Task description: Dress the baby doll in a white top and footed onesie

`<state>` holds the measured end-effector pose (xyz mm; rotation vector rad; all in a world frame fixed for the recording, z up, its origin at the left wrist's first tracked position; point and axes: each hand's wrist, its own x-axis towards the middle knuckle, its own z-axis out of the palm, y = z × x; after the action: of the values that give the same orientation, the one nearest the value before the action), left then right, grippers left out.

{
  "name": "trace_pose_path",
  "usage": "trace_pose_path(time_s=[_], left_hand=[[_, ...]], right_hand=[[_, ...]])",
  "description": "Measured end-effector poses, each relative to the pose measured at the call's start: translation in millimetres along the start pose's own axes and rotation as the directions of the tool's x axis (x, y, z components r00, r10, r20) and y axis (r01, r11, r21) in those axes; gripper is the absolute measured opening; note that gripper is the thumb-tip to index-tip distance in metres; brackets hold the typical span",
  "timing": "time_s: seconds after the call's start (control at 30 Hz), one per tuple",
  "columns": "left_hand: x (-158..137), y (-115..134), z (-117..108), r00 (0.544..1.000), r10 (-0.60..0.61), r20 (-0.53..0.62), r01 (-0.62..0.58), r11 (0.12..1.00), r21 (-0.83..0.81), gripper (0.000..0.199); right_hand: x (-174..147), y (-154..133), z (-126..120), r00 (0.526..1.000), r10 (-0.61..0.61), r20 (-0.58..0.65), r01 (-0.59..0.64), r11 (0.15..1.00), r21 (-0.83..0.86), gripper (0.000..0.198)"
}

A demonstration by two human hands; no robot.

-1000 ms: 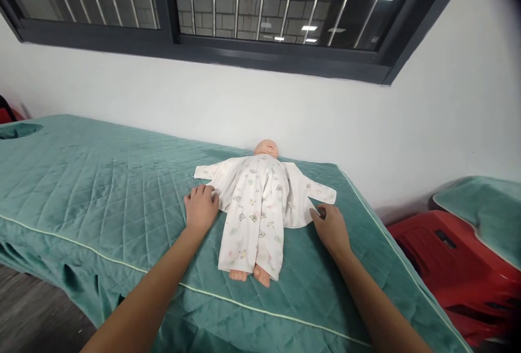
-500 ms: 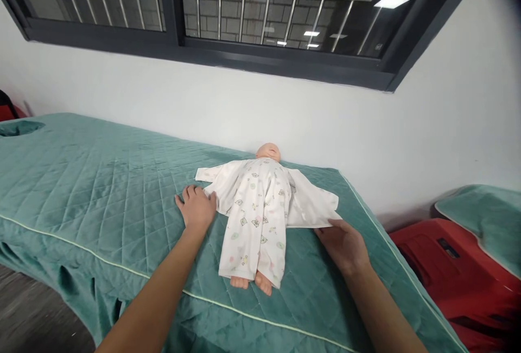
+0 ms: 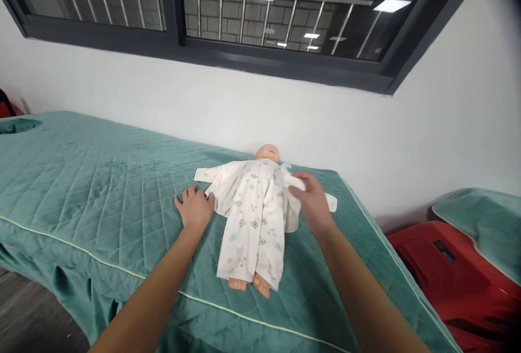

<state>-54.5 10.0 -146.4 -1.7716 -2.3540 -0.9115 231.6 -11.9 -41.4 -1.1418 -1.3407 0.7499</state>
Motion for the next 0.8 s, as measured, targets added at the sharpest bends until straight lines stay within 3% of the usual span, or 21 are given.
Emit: trace_pose_path(time_s=[0.07, 0.13, 0.3, 0.37, 0.5, 0.6, 0.7, 0.8], left_hand=[[0, 0, -1, 1.000, 0.003, 0.004, -0.003, 1.000, -0.008, 0.031], [0, 1, -1, 1.000, 0.008, -0.001, -0.008, 1.000, -0.011, 0.030], [-1, 1, -3, 1.000, 0.019, 0.003, -0.019, 0.999, -0.032, 0.028], [-1, 2, -4, 1.000, 0.019, 0.008, -0.018, 0.999, -0.035, 0.029], [-1, 4, -7, 0.999, 0.031, 0.024, -0.030, 0.999, -0.033, 0.032], [-2, 6, -8, 1.000, 0.024, 0.019, -0.024, 1.000, -0.018, 0.033], [-2, 6, -9, 1.000, 0.020, 0.021, -0.020, 1.000, -0.006, 0.032], [-2, 7, -10, 1.000, 0.024, 0.017, -0.024, 1.000, -0.008, 0.031]], right_hand=[[-8, -13, 14, 0.968, -0.041, 0.246, 0.101, 0.966, -0.237, 0.035], [-20, -20, 21, 0.932, -0.033, 0.361, 0.171, 0.917, -0.359, 0.037], [-47, -22, 22, 0.934, -0.048, 0.353, 0.204, 0.885, -0.418, 0.032], [-54, -18, 20, 0.928, -0.107, 0.357, 0.265, 0.863, -0.431, 0.031], [-62, -5, 15, 0.916, -0.270, 0.298, 0.398, 0.715, -0.575, 0.027], [-60, 4, 13, 0.922, -0.259, 0.286, 0.386, 0.626, -0.677, 0.023], [-54, 6, 17, 0.932, -0.234, 0.277, 0.363, 0.604, -0.710, 0.018], [-46, 1, 24, 0.938, -0.261, 0.226, 0.344, 0.641, -0.686, 0.018]])
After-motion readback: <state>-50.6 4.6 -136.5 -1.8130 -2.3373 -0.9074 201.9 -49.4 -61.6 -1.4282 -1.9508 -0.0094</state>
